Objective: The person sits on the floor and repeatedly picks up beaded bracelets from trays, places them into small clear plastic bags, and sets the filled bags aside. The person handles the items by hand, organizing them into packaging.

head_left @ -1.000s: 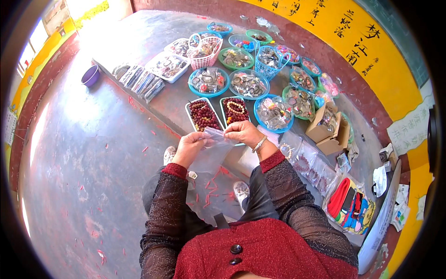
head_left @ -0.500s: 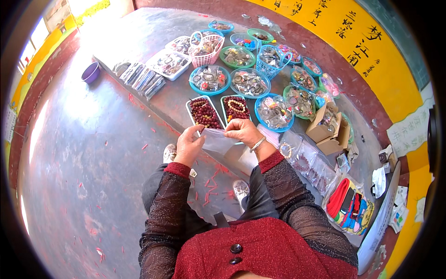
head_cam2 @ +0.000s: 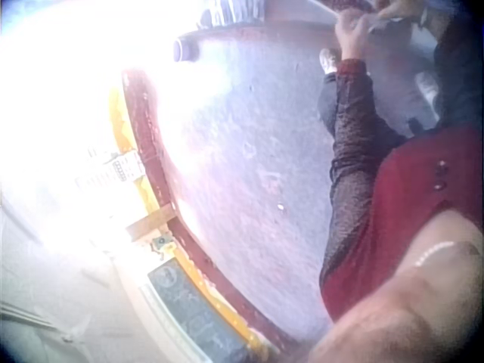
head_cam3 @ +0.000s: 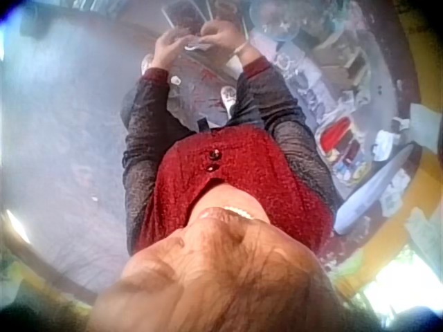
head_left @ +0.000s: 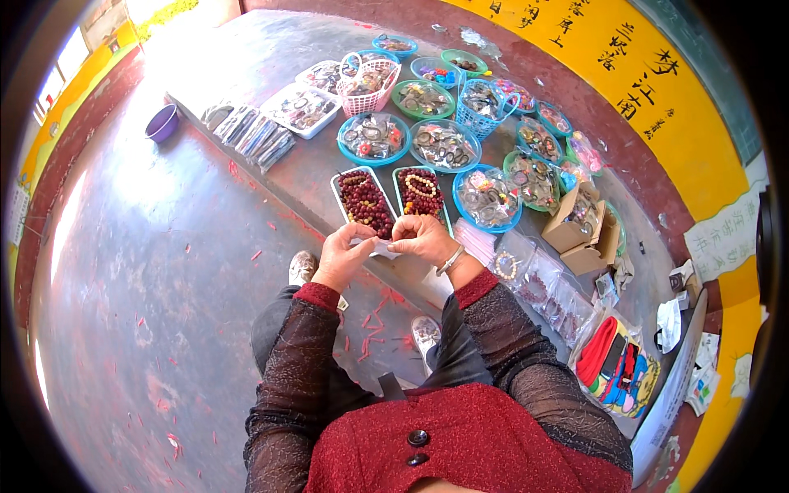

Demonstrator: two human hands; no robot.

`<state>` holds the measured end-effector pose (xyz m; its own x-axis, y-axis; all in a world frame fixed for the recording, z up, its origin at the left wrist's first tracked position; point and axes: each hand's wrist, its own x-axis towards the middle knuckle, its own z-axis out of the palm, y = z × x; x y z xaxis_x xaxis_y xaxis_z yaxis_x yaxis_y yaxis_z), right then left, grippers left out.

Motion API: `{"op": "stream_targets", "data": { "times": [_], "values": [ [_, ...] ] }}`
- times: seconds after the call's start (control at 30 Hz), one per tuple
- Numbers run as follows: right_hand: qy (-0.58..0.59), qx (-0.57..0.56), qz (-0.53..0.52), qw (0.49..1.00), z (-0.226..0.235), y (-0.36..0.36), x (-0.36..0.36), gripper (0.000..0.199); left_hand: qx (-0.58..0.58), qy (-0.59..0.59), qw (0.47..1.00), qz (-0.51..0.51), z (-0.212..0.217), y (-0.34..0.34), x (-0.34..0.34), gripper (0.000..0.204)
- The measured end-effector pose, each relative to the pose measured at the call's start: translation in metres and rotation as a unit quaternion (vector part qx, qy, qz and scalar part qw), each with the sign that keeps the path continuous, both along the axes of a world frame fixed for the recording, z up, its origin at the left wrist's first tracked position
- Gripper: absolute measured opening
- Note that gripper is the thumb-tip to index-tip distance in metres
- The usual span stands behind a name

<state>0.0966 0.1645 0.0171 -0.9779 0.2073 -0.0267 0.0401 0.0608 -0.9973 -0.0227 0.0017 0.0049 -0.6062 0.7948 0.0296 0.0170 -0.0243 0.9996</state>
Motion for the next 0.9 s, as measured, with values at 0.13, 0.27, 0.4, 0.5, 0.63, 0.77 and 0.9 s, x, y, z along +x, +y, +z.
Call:
{"op": "stream_targets", "data": {
  "times": [0.13, 0.27, 0.4, 0.5, 0.63, 0.77, 0.9],
  "values": [
    [-0.023, 0.013, -0.005, 1.000, 0.006, -0.001, -0.001, 0.008, 0.000, -0.005, 1.000, -0.002, 0.000, -0.002, 0.000, 0.012],
    [-0.027, 0.040, -0.011, 0.999, 0.000, 0.003, 0.000, 0.010, 0.003, -0.010, 1.000, -0.012, -0.001, -0.001, 0.002, 0.012],
    [-0.020, 0.012, -0.016, 1.000, -0.003, 0.005, 0.001, 0.011, -0.017, 0.014, 1.000, -0.014, -0.003, 0.001, 0.001, 0.013],
    [-0.038, 0.040, 0.003, 0.998, 0.005, 0.000, 0.000, 0.013, -0.016, -0.011, 1.000, 0.000, -0.005, -0.001, -0.001, 0.014],
    [-0.057, 0.063, 0.010, 0.996, 0.006, -0.003, 0.001, 0.014, -0.029, 0.004, 1.000, 0.008, -0.005, -0.001, -0.001, 0.014],
    [-0.051, 0.066, -0.001, 0.997, 0.005, -0.002, 0.001, 0.013, -0.028, -0.007, 1.000, 0.004, 0.002, -0.001, 0.001, 0.014],
    [-0.061, 0.036, 0.007, 0.997, 0.004, 0.001, 0.002, 0.012, -0.034, -0.035, 0.999, -0.014, 0.009, -0.002, 0.003, 0.015]
  ]
}}
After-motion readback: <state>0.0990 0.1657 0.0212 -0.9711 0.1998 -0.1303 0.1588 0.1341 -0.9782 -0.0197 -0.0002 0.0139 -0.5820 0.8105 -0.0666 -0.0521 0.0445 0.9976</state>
